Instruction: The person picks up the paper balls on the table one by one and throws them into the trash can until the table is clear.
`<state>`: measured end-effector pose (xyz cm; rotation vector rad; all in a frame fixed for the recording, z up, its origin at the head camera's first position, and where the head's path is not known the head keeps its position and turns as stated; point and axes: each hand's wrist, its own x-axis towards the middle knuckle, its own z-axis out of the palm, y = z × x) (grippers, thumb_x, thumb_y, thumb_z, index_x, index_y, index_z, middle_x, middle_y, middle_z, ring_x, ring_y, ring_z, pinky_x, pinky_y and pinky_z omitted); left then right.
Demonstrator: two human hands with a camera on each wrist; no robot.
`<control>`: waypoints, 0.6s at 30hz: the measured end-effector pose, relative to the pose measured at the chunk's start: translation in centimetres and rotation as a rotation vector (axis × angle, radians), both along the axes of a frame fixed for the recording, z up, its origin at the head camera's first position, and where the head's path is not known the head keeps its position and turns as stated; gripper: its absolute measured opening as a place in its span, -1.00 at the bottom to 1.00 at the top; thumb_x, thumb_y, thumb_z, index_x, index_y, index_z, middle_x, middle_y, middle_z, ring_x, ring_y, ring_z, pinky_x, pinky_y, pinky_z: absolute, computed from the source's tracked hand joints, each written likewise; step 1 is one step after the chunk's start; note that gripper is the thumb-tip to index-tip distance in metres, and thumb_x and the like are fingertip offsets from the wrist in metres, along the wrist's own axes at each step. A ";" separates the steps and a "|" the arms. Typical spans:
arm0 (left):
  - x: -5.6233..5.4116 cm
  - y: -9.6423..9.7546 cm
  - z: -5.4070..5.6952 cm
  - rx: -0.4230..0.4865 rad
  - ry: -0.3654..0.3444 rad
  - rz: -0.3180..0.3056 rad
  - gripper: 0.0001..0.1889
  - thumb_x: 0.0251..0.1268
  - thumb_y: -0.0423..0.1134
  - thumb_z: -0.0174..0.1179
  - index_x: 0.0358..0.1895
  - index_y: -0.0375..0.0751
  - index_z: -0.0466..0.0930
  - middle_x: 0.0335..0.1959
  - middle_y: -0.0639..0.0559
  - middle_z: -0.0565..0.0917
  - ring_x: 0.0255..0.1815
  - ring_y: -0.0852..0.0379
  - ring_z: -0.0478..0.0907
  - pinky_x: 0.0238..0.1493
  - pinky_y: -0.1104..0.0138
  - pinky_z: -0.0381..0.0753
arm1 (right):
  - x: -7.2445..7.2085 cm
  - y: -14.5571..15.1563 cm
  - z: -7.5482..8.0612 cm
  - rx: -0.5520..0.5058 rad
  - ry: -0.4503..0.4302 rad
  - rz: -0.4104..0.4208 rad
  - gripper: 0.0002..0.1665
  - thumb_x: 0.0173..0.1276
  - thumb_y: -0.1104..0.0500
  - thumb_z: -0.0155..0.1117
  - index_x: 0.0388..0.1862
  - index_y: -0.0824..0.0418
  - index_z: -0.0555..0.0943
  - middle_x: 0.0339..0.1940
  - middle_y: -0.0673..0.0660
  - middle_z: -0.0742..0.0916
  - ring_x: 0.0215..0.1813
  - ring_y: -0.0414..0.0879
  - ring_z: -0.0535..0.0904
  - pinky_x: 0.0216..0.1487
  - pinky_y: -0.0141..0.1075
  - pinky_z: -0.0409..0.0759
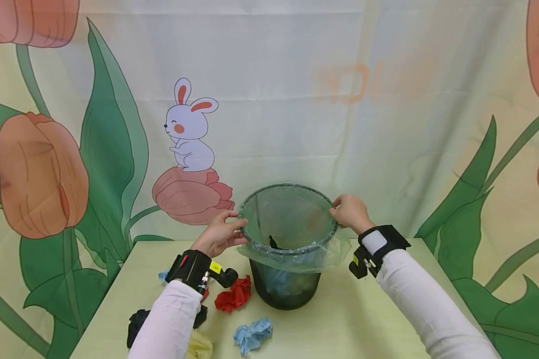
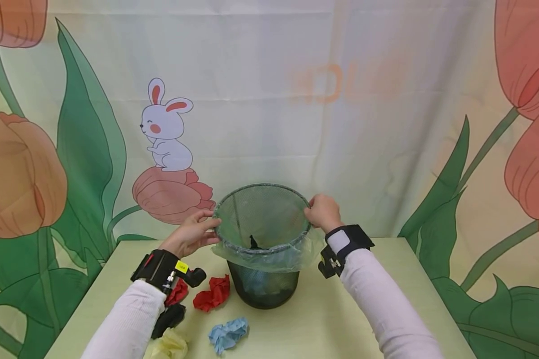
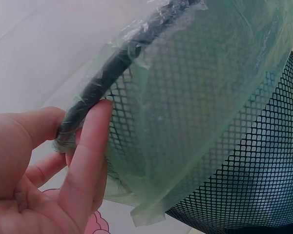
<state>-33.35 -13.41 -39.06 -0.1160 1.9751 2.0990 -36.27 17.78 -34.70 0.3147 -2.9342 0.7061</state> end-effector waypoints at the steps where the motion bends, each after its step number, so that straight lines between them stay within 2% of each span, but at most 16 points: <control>1: 0.0 0.0 0.0 -0.002 0.001 -0.001 -0.48 0.36 -0.31 0.02 0.32 -0.22 0.07 -0.11 -0.11 0.31 -0.43 0.14 0.39 -0.34 0.40 0.66 | 0.0 0.0 0.1 -0.002 -0.010 -0.003 -0.63 0.29 0.21 0.11 -0.04 0.46 0.56 -0.24 0.34 0.70 -0.58 -0.05 0.65 -0.52 -0.28 0.58; 4: 0.0 0.0 -0.1 -0.004 -0.004 0.002 -0.48 0.36 -0.31 0.02 0.32 -0.21 0.07 -0.07 -0.13 0.31 -0.42 0.14 0.39 -0.34 0.40 0.65 | 0.0 0.0 0.2 0.007 -0.023 -0.004 -0.62 0.28 0.22 0.09 -0.03 0.47 0.55 -0.17 0.36 0.68 -0.56 -0.04 0.65 -0.46 -0.24 0.61; 7: -0.1 0.1 -0.1 -0.010 -0.002 0.003 -0.47 0.36 -0.30 0.03 0.33 -0.22 0.06 -0.04 -0.14 0.30 -0.42 0.13 0.39 -0.35 0.40 0.66 | 0.0 0.0 0.2 0.018 -0.015 -0.004 -0.64 0.27 0.22 0.10 -0.06 0.46 0.57 -0.21 0.35 0.69 -0.59 -0.06 0.64 -0.48 -0.27 0.59; 10: -0.1 0.1 0.0 -0.017 0.003 0.005 -0.47 0.36 -0.30 0.03 0.32 -0.23 0.06 -0.05 -0.14 0.30 -0.41 0.13 0.40 -0.35 0.39 0.66 | -0.1 0.0 0.1 0.021 -0.005 -0.003 -0.78 0.23 0.24 0.10 -0.47 0.38 0.59 -0.54 0.23 0.69 -0.67 -0.12 0.59 -0.65 -0.40 0.39; 12: -0.1 0.1 0.0 -0.020 0.004 0.006 -0.47 0.36 -0.30 0.03 0.32 -0.23 0.07 -0.06 -0.14 0.30 -0.41 0.13 0.41 -0.34 0.38 0.66 | -0.3 0.0 0.0 0.010 -0.004 0.001 -0.68 0.21 0.26 0.10 -0.74 0.23 0.42 -0.79 0.09 0.55 -0.72 -0.16 0.54 -0.70 -0.46 0.16; 13: -0.1 0.1 0.0 -0.023 0.004 0.007 -0.47 0.36 -0.30 0.03 0.32 -0.23 0.07 -0.07 -0.13 0.31 -0.41 0.13 0.42 -0.33 0.38 0.66 | -0.4 0.0 -0.1 0.001 -0.009 0.002 -0.60 0.20 0.27 0.09 -0.81 0.16 0.30 -0.87 0.02 0.44 -0.74 -0.18 0.51 -0.70 -0.47 0.06; 14: -0.1 0.1 0.1 -0.026 0.003 0.007 -0.47 0.36 -0.30 0.03 0.32 -0.23 0.07 -0.07 -0.13 0.32 -0.41 0.13 0.43 -0.32 0.37 0.67 | -0.4 0.0 -0.1 -0.007 -0.014 0.003 -0.54 0.19 0.27 0.09 -0.83 0.08 0.18 -0.91 -0.03 0.33 -0.76 -0.19 0.48 -0.69 -0.46 -0.01; 16: -0.1 0.2 0.2 -0.036 0.002 0.014 -0.48 0.35 -0.30 0.04 0.32 -0.22 0.09 -0.08 -0.13 0.34 -0.41 0.13 0.46 -0.30 0.36 0.67 | -0.5 0.1 -0.3 -0.018 -0.023 0.007 -0.49 0.19 0.29 0.07 -0.83 0.04 0.09 -0.90 -0.09 0.20 -0.78 -0.22 0.43 -0.67 -0.46 -0.07; 18: 0.0 0.3 0.3 -0.055 0.007 0.019 -0.48 0.34 -0.29 0.05 0.31 -0.22 0.11 -0.09 -0.13 0.36 -0.41 0.14 0.48 -0.28 0.35 0.67 | -0.7 0.1 -0.4 -0.028 -0.028 0.008 -0.48 0.19 0.30 0.05 -0.83 0.03 0.07 -0.87 -0.10 0.15 -0.79 -0.22 0.40 -0.66 -0.46 -0.08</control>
